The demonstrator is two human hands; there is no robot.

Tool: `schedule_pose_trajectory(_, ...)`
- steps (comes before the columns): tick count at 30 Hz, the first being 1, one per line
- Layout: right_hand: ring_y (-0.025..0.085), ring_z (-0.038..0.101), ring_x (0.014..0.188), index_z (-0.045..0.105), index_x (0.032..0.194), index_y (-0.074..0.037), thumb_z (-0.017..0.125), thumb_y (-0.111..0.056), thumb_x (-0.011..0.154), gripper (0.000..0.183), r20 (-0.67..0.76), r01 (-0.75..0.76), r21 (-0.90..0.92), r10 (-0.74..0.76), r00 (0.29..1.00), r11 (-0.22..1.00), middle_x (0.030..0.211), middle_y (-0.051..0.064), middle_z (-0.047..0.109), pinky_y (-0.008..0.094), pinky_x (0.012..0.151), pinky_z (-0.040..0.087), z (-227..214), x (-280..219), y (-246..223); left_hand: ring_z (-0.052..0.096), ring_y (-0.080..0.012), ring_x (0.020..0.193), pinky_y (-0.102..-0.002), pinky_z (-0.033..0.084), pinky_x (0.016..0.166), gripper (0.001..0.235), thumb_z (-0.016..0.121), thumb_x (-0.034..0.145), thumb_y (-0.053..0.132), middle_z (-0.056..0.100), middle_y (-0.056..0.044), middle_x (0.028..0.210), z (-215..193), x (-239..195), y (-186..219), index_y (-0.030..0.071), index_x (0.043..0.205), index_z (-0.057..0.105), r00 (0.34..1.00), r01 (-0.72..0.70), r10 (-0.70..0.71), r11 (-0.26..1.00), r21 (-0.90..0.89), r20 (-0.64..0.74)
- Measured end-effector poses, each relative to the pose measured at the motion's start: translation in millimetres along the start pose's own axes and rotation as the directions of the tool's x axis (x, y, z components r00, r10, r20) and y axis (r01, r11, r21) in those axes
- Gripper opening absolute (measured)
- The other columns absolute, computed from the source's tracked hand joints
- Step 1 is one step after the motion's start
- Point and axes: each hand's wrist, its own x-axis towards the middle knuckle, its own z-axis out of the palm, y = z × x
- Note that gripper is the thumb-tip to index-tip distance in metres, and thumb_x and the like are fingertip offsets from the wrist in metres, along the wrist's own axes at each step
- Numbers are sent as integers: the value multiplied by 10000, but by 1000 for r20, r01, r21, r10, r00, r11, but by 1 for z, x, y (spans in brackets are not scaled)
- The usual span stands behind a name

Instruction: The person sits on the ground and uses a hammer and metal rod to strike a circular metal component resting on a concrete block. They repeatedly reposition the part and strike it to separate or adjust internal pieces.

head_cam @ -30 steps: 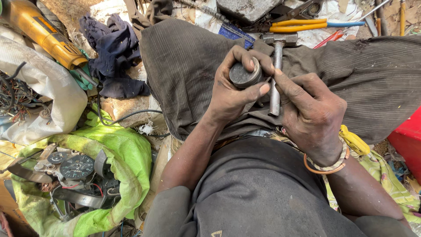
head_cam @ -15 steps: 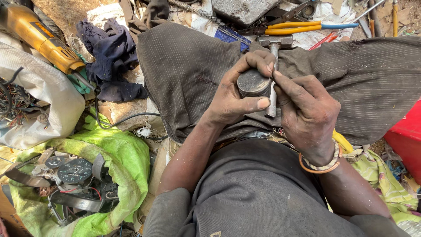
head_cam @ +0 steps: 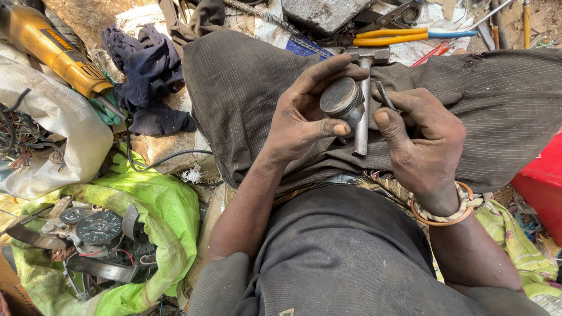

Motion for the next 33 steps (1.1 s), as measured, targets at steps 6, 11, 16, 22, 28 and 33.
schedule_pose_trajectory(6, 23, 594, 756, 734, 1224, -16, 790, -88, 955, 284, 112, -235, 247, 213, 971, 940, 1019, 30, 716, 169, 605, 452, -2, 12, -6, 564, -194, 1351, -379, 511, 1254, 837, 933, 865, 65, 571, -97, 1416, -2, -2, -2, 87, 1546, 446, 997, -76, 71, 984, 159, 40)
schedule_pose_trajectory(11, 38, 638, 870, 733, 1245, 8, 765, -41, 1007, 245, 143, -201, 274, 167, 976, 940, 1068, 43, 734, 177, 732, 514, -3, 12, -6, 563, -207, 1369, -394, 502, 1270, 781, 903, 917, 102, 612, -109, 1448, -7, -5, 2, 109, 1550, 445, 993, -106, 98, 987, 124, 68)
schedule_pose_trajectory(16, 33, 638, 846, 738, 1162, 19, 761, -22, 1002, 167, 88, -137, 100, 128, 988, 985, 1014, 38, 738, 184, 711, 518, -1, 11, -3, 590, -242, 1411, -428, 502, 1257, 636, 839, 979, 176, 609, -137, 1475, -2, -3, 7, 59, 1505, 501, 997, -54, 52, 998, 23, 64)
schedule_pose_trajectory(22, 4, 592, 808, 722, 1182, 21, 717, -14, 1026, 160, 63, -153, 118, 146, 987, 981, 1009, 23, 707, 166, 665, 477, 10, 13, -1, 576, -228, 1383, -413, 490, 1231, 805, 862, 953, 231, 586, -142, 1458, 0, -4, 12, 107, 1610, 414, 997, 24, -27, 999, 33, 75)
schedule_pose_trajectory(28, -1, 624, 870, 705, 1215, 7, 682, -34, 1029, 192, 182, -224, 230, 185, 966, 947, 1044, 7, 728, 153, 729, 516, 13, 24, 11, 591, -219, 1333, -391, 486, 1224, 668, 866, 948, 220, 597, -133, 1396, -6, -4, 3, 46, 1498, 529, 995, -28, 32, 999, -43, 91)
schedule_pose_trajectory(33, 12, 626, 873, 691, 1151, 16, 685, -48, 1025, 142, 289, -233, 252, 157, 944, 939, 1008, 0, 715, 161, 731, 525, 27, 29, 24, 585, -172, 1274, -352, 502, 1195, 562, 883, 939, 179, 621, -77, 1323, -10, 1, -3, 89, 1415, 597, 976, -169, 180, 981, -96, 120)
